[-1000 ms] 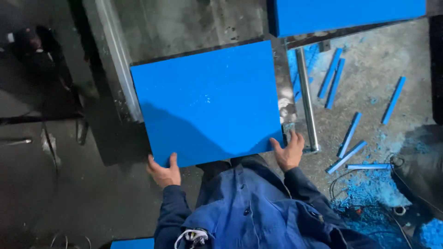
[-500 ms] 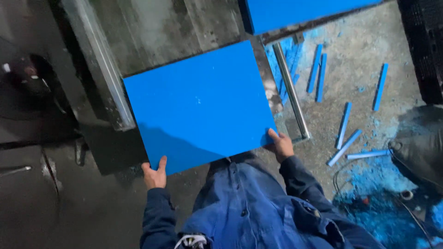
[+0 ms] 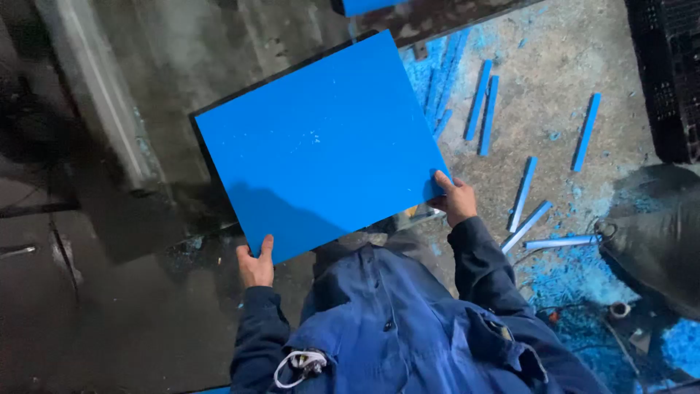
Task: The person repeatedly feeds blue rectangular plastic sheets through a table saw, guiding them with both hands and collecting the cut pieces. The person retrieves new sheets from a nearby stack and continues the cutting cycle.
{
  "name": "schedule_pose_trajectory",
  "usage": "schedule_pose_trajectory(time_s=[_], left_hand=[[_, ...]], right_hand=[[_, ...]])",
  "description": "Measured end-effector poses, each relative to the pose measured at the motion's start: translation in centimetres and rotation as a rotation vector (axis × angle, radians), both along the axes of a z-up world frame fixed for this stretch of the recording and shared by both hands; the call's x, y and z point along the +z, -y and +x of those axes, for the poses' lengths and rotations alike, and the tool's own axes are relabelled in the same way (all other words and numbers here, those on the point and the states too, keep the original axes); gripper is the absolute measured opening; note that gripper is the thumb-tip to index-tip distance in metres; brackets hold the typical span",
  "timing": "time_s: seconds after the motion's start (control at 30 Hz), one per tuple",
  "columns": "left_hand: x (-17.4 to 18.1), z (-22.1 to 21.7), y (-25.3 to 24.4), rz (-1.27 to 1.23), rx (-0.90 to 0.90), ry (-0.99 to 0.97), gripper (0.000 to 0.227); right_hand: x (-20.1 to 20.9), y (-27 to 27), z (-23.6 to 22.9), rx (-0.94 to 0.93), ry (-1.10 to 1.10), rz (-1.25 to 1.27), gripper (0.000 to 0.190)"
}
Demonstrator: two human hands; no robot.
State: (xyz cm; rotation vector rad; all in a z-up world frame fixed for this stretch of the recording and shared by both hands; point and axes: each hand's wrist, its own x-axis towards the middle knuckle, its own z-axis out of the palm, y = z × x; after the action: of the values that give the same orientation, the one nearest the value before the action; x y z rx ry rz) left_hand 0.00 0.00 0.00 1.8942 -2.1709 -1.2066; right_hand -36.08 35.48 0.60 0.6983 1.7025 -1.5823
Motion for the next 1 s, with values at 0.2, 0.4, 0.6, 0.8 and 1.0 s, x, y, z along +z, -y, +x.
schedule_pose_trajectory(time_s=[0.2,0.4,0.6,0.8,1.0], left_hand=[[0.8,-9.6,-7.1,-0.052,-0.004,-0.011,0.058],[-3.2,-22.8,-14.6,-0.057,-0.040,-0.167,0.050],[-8.6,-42.4,-22.9,0.412,0.005,-0.593,0.039],[-19.4,-63.4,-30.3,0.547,-0.070,-0.720,0.057],[-6.7,-66.4,-33.8,0.619,-0.367,-0.758,0.063]], right_hand=[[-0.5,-6.0,-9.8,0.003,-0.052,-0.013,0.049],[-1.6,-13.3,-20.3,-0.202,-0.173,-0.099,0.036],[-5.9,-22.7,-18.1,-0.360,-0.342,-0.285,0.032],[-11.6,-33.8,0.5,-0.407,-0.119,0.171,0.022],[-22.2,-43.2,20.8,-0.663,0.311,0.188,0.024]])
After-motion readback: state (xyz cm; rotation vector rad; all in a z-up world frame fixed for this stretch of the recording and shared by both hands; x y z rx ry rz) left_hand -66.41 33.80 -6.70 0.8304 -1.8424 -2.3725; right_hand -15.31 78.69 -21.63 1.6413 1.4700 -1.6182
